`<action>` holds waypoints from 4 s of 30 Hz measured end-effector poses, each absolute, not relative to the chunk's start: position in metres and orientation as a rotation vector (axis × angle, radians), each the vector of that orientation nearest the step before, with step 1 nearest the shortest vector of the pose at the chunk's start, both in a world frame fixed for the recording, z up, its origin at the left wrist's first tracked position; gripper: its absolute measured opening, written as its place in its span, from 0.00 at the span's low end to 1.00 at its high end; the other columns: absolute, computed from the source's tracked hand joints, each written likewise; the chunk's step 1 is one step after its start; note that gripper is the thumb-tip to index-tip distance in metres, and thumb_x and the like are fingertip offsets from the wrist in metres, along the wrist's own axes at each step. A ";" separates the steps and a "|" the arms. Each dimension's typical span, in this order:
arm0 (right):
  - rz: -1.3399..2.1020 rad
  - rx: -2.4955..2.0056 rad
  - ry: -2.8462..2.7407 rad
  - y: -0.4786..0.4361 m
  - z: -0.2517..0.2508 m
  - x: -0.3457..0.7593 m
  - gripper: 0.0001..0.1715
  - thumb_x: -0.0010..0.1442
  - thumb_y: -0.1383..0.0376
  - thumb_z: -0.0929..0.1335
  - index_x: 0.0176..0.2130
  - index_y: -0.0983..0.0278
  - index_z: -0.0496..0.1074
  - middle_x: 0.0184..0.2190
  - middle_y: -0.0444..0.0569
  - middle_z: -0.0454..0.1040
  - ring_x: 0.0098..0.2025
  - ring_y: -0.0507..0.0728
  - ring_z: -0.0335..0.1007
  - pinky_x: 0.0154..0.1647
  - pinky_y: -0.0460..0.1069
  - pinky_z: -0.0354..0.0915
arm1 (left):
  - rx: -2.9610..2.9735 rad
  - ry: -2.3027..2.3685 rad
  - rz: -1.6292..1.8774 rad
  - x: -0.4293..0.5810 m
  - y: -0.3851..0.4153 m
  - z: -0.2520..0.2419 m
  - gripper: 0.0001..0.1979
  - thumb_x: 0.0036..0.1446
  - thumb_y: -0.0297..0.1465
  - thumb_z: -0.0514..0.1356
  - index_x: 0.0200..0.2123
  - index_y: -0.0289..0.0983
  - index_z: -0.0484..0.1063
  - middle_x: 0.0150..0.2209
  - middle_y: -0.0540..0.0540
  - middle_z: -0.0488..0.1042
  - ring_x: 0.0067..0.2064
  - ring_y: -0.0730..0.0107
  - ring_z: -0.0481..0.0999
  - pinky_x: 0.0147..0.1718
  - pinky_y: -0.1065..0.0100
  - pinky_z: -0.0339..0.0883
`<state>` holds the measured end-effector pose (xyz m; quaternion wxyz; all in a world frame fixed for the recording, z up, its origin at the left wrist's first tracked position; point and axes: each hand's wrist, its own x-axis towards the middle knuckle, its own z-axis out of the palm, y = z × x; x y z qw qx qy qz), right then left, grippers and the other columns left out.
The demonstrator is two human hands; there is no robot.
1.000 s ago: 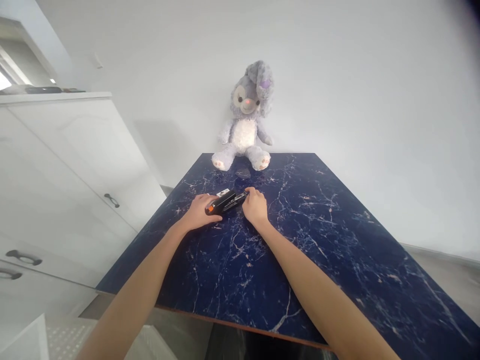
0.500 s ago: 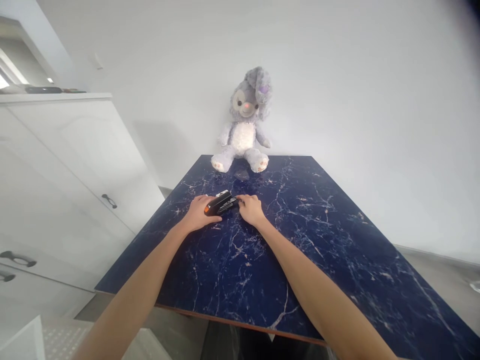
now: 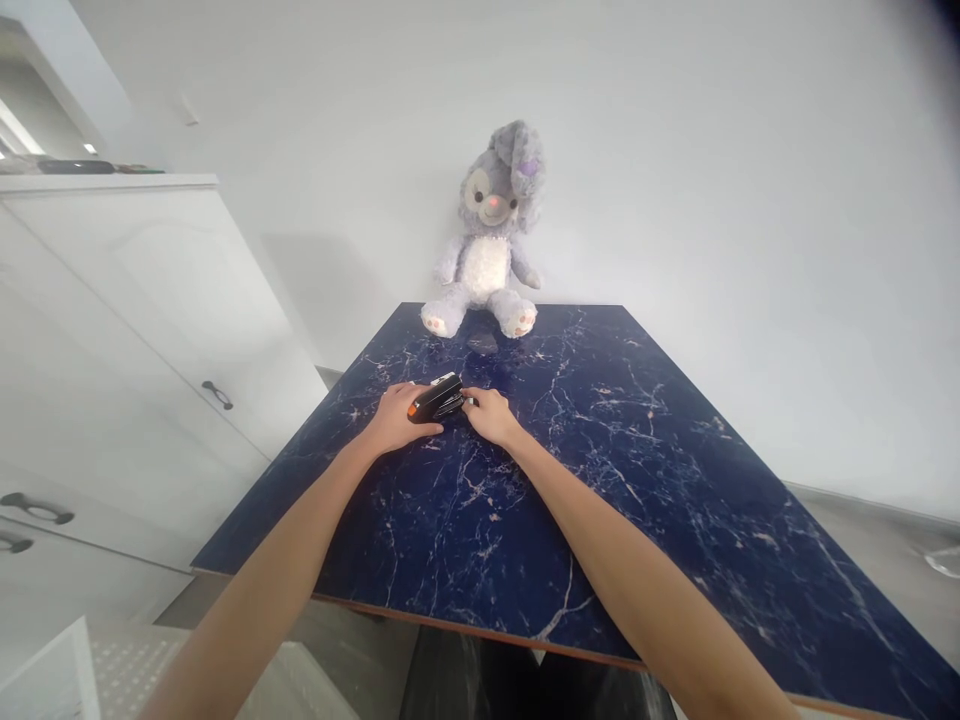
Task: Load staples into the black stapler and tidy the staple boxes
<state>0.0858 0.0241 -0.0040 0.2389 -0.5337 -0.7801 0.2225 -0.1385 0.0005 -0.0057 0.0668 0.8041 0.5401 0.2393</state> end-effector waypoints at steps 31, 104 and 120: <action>0.201 -1.439 -2.294 0.004 -0.009 0.075 0.22 0.64 0.68 0.60 0.51 0.63 0.76 0.43 0.54 0.79 0.49 0.63 0.69 0.55 0.56 0.55 | 2.349 1.760 0.820 -0.167 0.006 0.007 0.18 0.62 0.39 0.55 0.49 0.42 0.79 0.49 0.43 0.80 0.55 0.49 0.73 0.56 0.52 0.65; 0.385 -0.625 -1.649 -0.007 -0.008 0.069 0.06 0.66 0.64 0.68 0.37 0.57 0.77 0.43 0.48 0.80 0.48 0.58 0.75 0.53 0.55 0.71 | 1.569 1.089 0.851 -0.141 -0.028 0.040 0.28 0.57 0.34 0.66 0.61 0.43 0.69 0.50 0.40 0.78 0.46 0.61 0.79 0.41 0.63 0.76; 0.692 -0.799 -1.502 0.001 -0.011 0.072 0.10 0.62 0.56 0.69 0.39 0.58 0.78 0.40 0.47 0.81 0.41 0.58 0.78 0.48 0.53 0.72 | 1.303 0.951 1.039 -0.124 -0.030 0.030 0.22 0.56 0.32 0.69 0.55 0.39 0.75 0.54 0.38 0.76 0.52 0.57 0.78 0.51 0.58 0.75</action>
